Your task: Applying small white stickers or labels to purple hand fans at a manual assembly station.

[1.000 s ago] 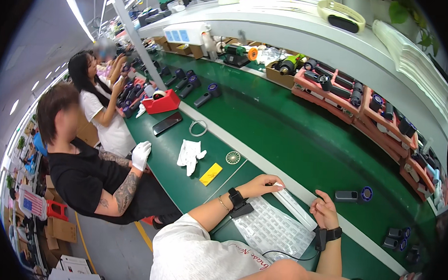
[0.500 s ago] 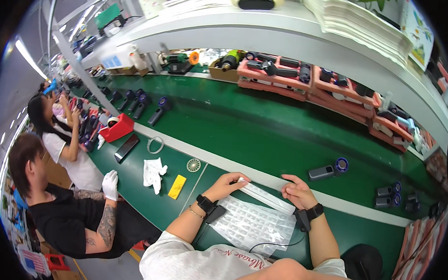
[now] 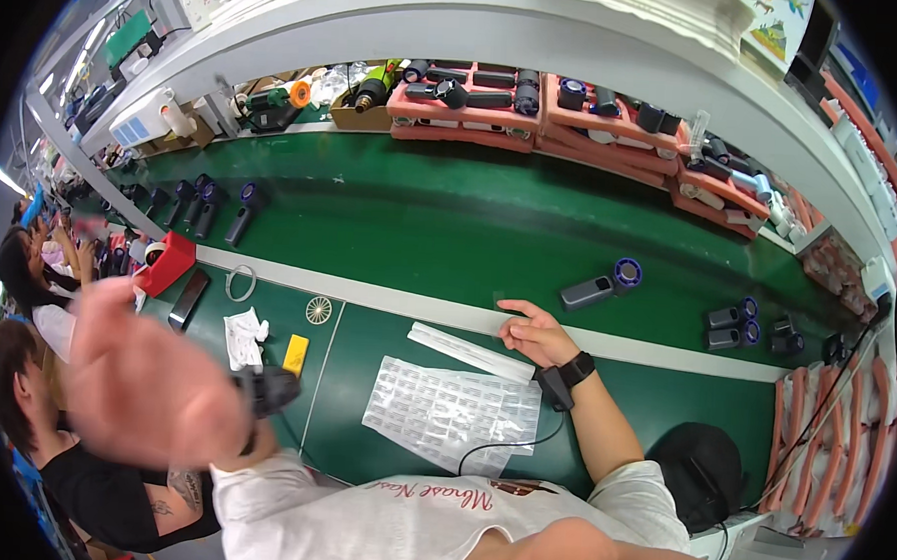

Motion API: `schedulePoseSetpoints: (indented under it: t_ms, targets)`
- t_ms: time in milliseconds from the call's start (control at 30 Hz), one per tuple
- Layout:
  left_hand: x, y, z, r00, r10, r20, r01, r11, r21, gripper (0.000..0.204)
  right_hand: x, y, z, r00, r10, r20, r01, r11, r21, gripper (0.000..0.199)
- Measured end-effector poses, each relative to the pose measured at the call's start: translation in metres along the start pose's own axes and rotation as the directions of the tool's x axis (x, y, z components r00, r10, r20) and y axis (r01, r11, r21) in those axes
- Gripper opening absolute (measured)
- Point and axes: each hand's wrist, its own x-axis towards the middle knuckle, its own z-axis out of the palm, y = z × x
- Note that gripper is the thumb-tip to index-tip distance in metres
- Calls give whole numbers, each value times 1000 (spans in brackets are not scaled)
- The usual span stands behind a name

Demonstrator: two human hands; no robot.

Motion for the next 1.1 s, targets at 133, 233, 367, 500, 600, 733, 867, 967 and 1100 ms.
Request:
schedulePoseSetpoints:
  t_ms: [133, 233, 367, 500, 600, 733, 867, 967, 1100]
  targets:
    - [30, 4, -2, 947, 145, -285, -159, 987, -26, 54, -6, 8, -2, 998, 5, -64, -6, 1000, -9, 46]
    - [31, 9, -5, 948, 117, -295, -136, 990, -44, 54, -6, 6, -3, 996, -46, -79, 45, 999, -10, 44]
    - [28, 21, -11, 952, 102, -290, -120, 992, -44, 53, -3, 4, 4, 995, -25, -92, 24, 1000, -7, 42]
    - [31, 22, -10, 955, 101, -278, -123, 990, -64, 53, -4, 2, 5, 996, -35, -87, 35, 999, 1, 41]
    - [30, 22, -8, 957, 98, -274, -124, 989, -79, 53, -4, 2, 4, 995, -34, -91, 35, 999, 13, 40]
    - [28, 21, -3, 958, 92, -271, -126, 986, -109, 52, -1, 2, 4, 996, -32, -88, 33, 999, 10, 39]
    - [25, 18, 3, 962, 82, -261, -127, 979, -159, 52, -5, 5, 2, 994, -35, -106, 35, 999, 1, 38]
    - [23, 14, 9, 964, 77, -253, -130, 971, -201, 52, -5, 5, 2, 993, -40, -112, 40, 999, -4, 37]
    - [18, 10, 18, 970, 57, -235, -119, 958, -259, 51, -1, 6, 2, 994, -38, -107, 38, 999, -6, 37]
